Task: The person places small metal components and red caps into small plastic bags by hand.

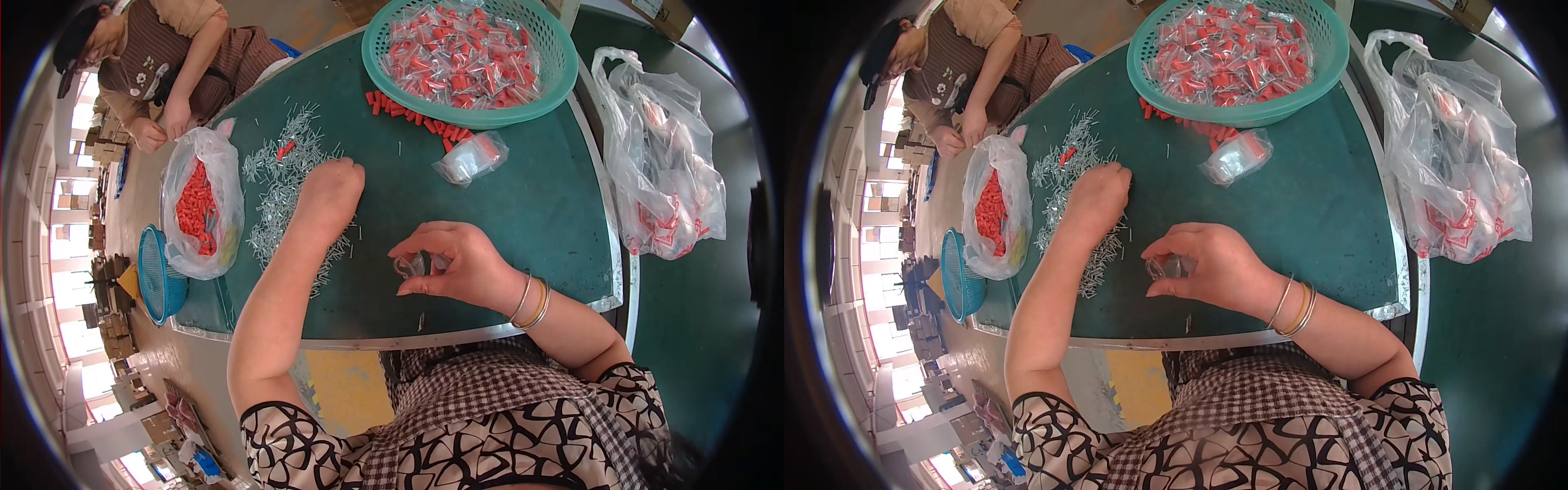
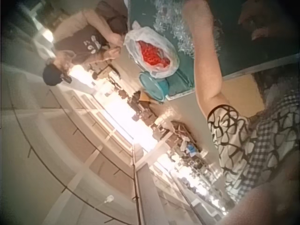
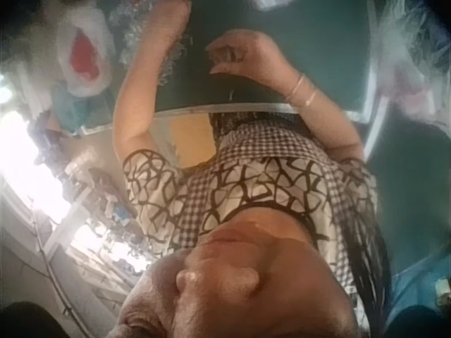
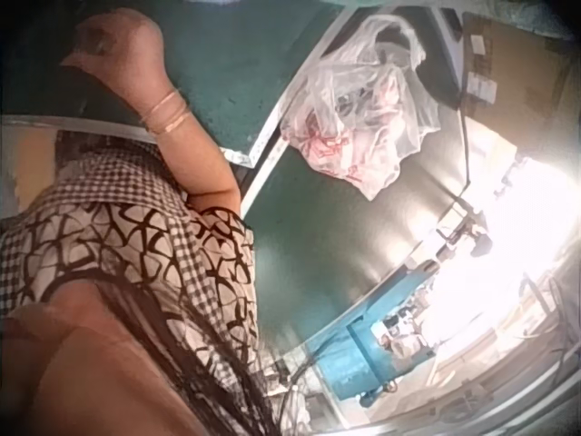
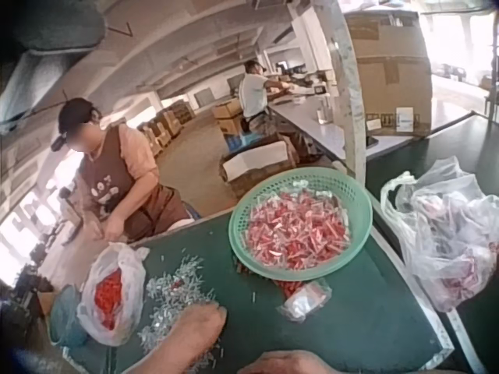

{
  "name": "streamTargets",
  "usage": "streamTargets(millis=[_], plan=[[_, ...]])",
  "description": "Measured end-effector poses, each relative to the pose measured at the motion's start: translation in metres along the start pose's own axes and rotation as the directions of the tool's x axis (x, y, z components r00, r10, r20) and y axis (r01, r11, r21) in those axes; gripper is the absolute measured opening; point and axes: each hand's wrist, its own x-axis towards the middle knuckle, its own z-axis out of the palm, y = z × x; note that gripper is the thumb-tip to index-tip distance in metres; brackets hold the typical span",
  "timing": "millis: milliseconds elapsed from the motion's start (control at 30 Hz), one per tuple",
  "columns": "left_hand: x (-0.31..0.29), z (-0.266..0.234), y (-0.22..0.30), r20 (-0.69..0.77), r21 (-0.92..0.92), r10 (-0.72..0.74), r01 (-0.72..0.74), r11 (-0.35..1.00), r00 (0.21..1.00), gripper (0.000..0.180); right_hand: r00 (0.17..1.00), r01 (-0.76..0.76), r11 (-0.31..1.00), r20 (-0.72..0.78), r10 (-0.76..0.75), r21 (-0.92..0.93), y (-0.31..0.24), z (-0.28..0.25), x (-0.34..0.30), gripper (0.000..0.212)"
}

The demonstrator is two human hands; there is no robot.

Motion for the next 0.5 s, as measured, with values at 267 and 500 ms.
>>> streamTargets(millis=[267, 500], plan=[[0.020, 0.010, 0.004, -0.068, -0.423, -0.353, 0.293, 0.857, 0.933, 0.013, 0.998, 0.037, 0.999, 0.044, -0.035, -0.037, -0.002, -0.004, 0.002, 0.039], [0.057, 0.019, 0.029, -0.015, -0.521, -0.495, 0.415, 0.745, 0.869, 0.017, 0.996, -0.009, 1.000, 0.085, 0.008, 0.017, -0.005, -0.009, 0.003, 0.039]])
